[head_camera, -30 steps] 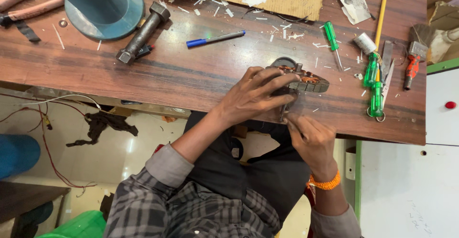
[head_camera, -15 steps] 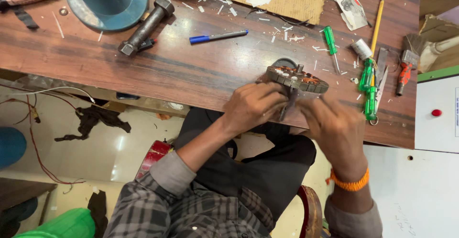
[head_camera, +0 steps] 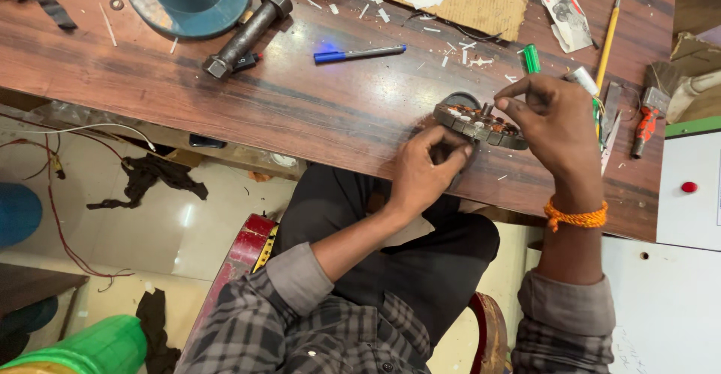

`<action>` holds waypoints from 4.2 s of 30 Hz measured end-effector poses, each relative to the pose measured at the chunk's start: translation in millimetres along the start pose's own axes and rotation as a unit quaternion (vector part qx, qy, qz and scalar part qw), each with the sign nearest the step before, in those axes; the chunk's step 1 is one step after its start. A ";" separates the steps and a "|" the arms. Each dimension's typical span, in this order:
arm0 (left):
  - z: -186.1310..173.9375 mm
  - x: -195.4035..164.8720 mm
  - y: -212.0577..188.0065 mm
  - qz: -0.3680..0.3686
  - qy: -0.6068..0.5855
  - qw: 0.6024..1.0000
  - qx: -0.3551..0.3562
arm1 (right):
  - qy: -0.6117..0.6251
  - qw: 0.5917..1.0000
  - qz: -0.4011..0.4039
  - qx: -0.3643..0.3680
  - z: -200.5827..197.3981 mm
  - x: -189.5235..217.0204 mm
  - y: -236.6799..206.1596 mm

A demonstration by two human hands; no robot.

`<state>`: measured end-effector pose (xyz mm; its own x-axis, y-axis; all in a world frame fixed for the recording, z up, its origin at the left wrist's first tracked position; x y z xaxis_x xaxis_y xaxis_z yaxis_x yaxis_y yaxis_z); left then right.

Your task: The person sits at a workbench and works on an electric motor armature, holding the rotor and pressing and fitting copper commutator segments into place around it by hand, turning the armature to reach different sides and repositioning parts as they work.

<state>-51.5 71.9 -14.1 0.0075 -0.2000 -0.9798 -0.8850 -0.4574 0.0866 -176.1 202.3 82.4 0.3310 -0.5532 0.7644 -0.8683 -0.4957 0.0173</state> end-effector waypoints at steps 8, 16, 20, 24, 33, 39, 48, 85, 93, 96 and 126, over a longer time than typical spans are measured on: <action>-13.6 -21.2 -13.6 0.221 0.158 0.960 -0.062 | 0.058 0.996 0.038 -0.048 -4.0 -41.2 7.1; -21.3 -22.2 54.4 0.407 0.204 0.876 0.157 | 0.170 0.972 0.123 -0.105 -43.0 -36.7 -41.4; -15.4 -14.8 59.3 0.410 0.123 0.890 0.158 | 0.204 0.975 0.068 -0.060 -39.8 -13.2 -64.1; -12.6 -11.1 58.8 0.381 0.099 0.903 0.172 | 0.120 0.990 0.054 -0.049 -23.1 1.1 -73.8; -11.6 -6.3 65.4 0.390 0.113 0.898 0.171 | -0.103 0.986 -0.099 -0.086 19.6 8.4 -88.3; -18.3 1.5 52.5 0.434 0.210 0.867 0.124 | -0.150 0.973 -0.157 -0.077 49.4 -23.4 -81.7; -38.2 1.9 28.8 0.507 0.366 0.780 0.036 | -0.034 0.988 -0.139 -0.057 51.6 -24.0 -96.6; -27.2 -26.9 26.2 0.462 0.241 0.854 -0.007 | 0.142 0.988 0.034 -0.058 -16.2 -44.8 -6.2; -8.5 -8.5 62.1 0.376 0.092 0.906 0.170 | 0.215 0.972 0.078 -0.056 -33.8 -15.3 -56.6; -3.8 -2.8 65.6 0.359 0.091 0.912 0.178 | 0.184 0.980 0.071 -0.035 -21.1 -8.8 -63.4; 4.3 -52.6 84.0 0.460 0.385 0.785 0.156 | 0.042 0.979 -0.155 -0.122 26.1 -59.2 -80.8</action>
<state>-128.3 47.7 43.9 -0.5291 -0.8402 -0.1191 -0.7509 0.3981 0.5270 -116.0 257.6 19.0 0.5701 -0.3400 0.7479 -0.7969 -0.4504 0.4027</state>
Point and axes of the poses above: each hand's wrist, its own y-axis towards the middle knuckle, its own z-axis out of the palm, x = y × z, the point moved 2 cm from there along y, towards the middle knuckle, and after that the axes turned 13 degrees about y, right-handed, at the moved point
